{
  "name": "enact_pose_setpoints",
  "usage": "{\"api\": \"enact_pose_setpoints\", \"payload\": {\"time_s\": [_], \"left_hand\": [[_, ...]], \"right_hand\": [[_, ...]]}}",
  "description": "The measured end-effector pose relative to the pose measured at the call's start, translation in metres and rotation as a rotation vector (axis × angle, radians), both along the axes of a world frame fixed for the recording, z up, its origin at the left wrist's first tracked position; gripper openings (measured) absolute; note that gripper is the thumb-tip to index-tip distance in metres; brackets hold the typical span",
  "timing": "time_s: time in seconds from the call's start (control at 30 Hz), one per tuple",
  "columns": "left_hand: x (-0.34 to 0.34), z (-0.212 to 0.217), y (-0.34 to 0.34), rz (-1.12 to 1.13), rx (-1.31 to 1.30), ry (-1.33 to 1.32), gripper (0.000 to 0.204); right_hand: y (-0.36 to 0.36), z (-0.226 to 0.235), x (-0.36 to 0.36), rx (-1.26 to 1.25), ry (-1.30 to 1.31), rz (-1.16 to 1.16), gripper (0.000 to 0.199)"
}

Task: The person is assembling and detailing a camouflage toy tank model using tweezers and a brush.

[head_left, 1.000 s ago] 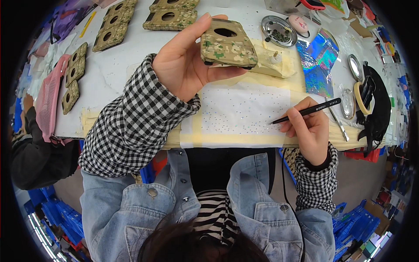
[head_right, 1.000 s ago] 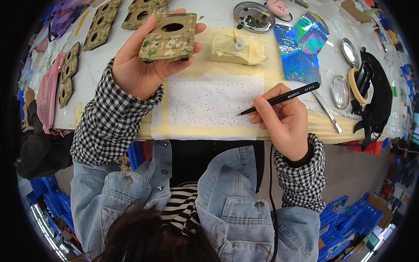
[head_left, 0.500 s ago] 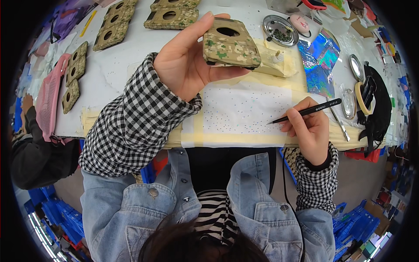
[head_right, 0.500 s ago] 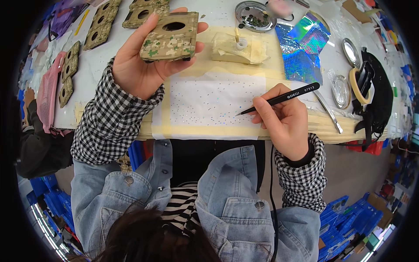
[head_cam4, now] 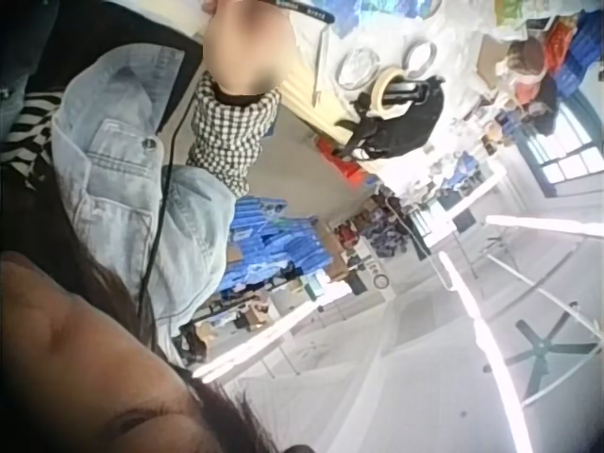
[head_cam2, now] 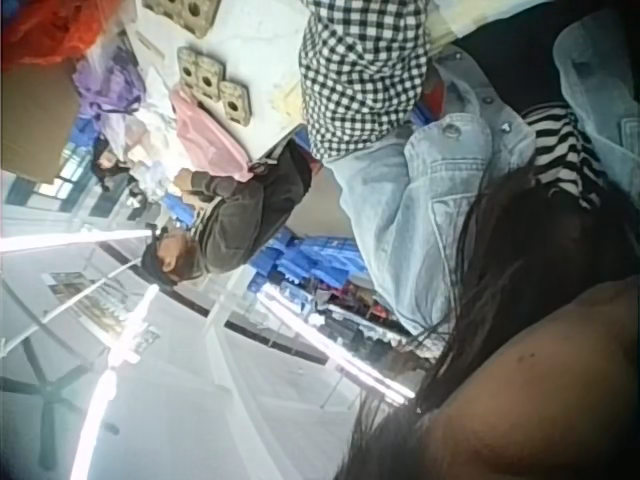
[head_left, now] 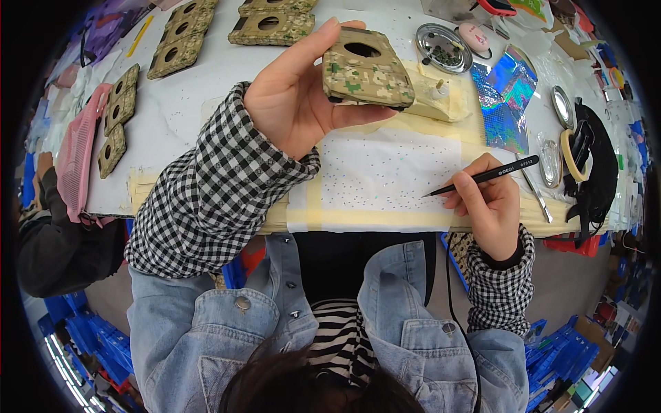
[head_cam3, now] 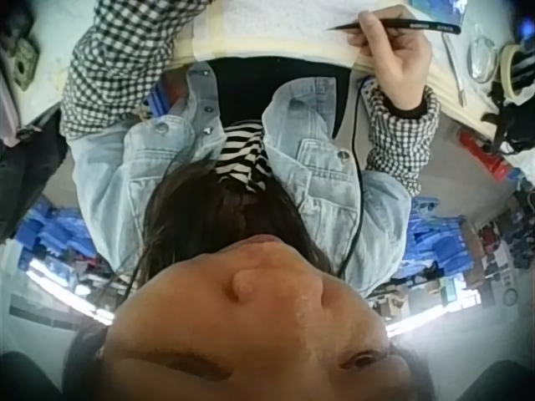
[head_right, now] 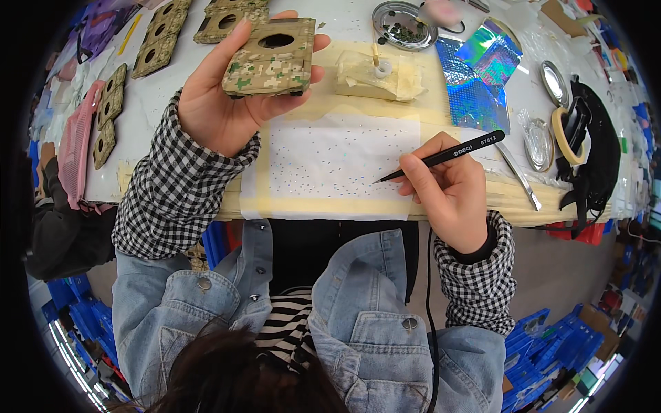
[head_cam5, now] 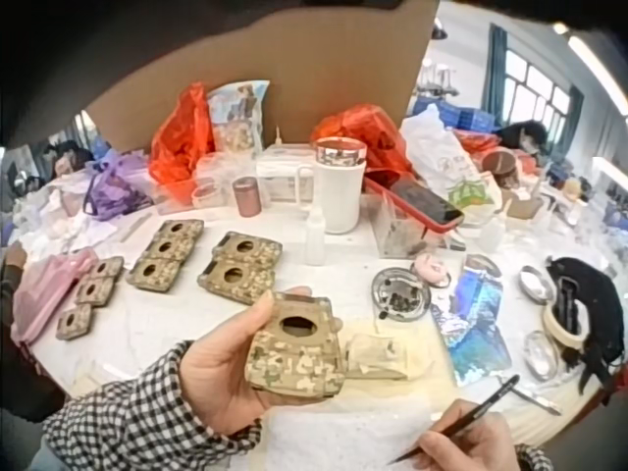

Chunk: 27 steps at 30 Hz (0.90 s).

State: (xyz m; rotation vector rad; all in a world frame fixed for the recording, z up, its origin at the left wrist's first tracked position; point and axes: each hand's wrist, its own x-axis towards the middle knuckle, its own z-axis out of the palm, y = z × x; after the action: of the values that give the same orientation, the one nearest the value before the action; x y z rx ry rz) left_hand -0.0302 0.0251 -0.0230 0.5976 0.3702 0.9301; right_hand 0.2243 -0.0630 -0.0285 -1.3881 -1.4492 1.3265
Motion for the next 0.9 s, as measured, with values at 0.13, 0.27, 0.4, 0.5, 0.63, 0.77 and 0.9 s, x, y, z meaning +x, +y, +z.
{"api": "enact_pose_setpoints", "payload": {"time_s": [0.13,0.27,0.4,0.5,0.63,0.77,0.9], "left_hand": [[0.0001,0.0001,0.0000,0.003,0.006,0.002,0.037],[0.0001,0.0006,-0.0001,-0.008,0.012,-0.006,0.038],[0.0016,0.0000,-0.0008,0.021,0.008,0.022,0.037],[0.0028,-0.0031,-0.0010,0.040,0.003,0.034,0.036],[0.0025,-0.0045,-0.0002,0.030,0.011,0.027,0.036],[0.0044,-0.0034,-0.0007,0.054,0.008,0.033,0.035],[0.0015,0.0021,-0.0013,0.011,0.003,0.042,0.038]], "right_hand": [[-0.0002,0.0002,0.0004,-0.001,-0.002,0.005,0.016],[-0.0001,0.0005,0.0006,-0.005,-0.010,0.002,0.016],[0.0001,-0.0006,0.0014,0.004,-0.010,-0.001,0.016],[-0.0002,-0.0003,0.0016,0.009,-0.008,-0.004,0.016],[-0.0005,-0.0014,0.0026,0.013,0.004,-0.009,0.015],[-0.0008,-0.0033,0.0039,0.038,0.034,-0.025,0.014],[0.0025,-0.0003,0.0083,0.122,0.097,-0.079,0.012]]}}
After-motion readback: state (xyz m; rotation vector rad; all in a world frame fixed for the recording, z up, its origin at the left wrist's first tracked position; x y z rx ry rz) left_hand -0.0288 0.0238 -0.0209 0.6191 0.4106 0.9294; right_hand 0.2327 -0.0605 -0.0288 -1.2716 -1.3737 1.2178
